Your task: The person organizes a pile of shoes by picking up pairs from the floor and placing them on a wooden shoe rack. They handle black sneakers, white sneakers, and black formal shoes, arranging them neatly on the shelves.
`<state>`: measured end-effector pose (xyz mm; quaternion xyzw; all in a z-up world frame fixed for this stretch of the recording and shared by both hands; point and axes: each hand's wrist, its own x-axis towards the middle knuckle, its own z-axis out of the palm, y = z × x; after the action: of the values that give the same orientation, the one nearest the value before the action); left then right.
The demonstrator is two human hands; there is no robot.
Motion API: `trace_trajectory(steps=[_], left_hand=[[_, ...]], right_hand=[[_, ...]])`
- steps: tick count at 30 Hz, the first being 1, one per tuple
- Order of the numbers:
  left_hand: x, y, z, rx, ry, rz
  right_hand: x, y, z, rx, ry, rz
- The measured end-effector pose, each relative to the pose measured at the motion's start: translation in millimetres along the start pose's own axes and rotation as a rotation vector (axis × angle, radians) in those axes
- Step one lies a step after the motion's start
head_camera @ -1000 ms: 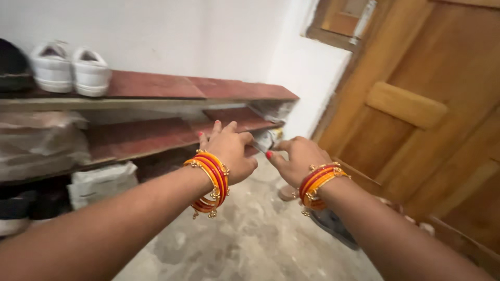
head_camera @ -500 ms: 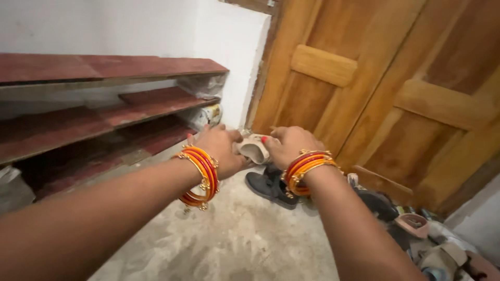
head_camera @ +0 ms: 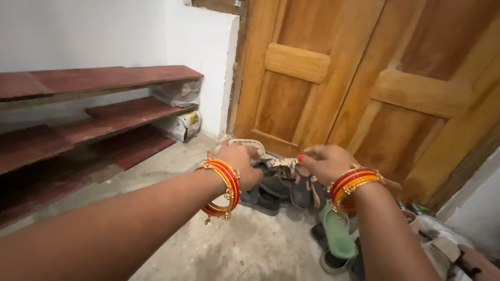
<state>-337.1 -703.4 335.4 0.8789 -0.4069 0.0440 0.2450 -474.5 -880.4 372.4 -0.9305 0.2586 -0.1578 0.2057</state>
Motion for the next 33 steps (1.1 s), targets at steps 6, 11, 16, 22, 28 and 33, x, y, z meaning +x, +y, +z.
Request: trace_trajectory(steps=[6,11,16,22,28,33], left_hand=[[18,33,28,0.035,-0.057,-0.071],[39,43,60,0.08,-0.084,-0.008],[54,42,91,0.041,-0.092,-0.051],[79,35,121,0.095,-0.163,-0.116],[106,19,162,0.1,-0.155,-0.107],[113,2,198,0.083,-0.193,-0.182]], right_hand=[[23,69,1,0.064,0.008,0.103],[43,122,26,0.023,-0.01,0.065],[64,150,68,0.154,-0.084,0.227],[79,163,104,0.179,-0.091,0.137],[104,182,147,0.136,0.022,0.124],[121,196,193,0.136,0.001,0.126]])
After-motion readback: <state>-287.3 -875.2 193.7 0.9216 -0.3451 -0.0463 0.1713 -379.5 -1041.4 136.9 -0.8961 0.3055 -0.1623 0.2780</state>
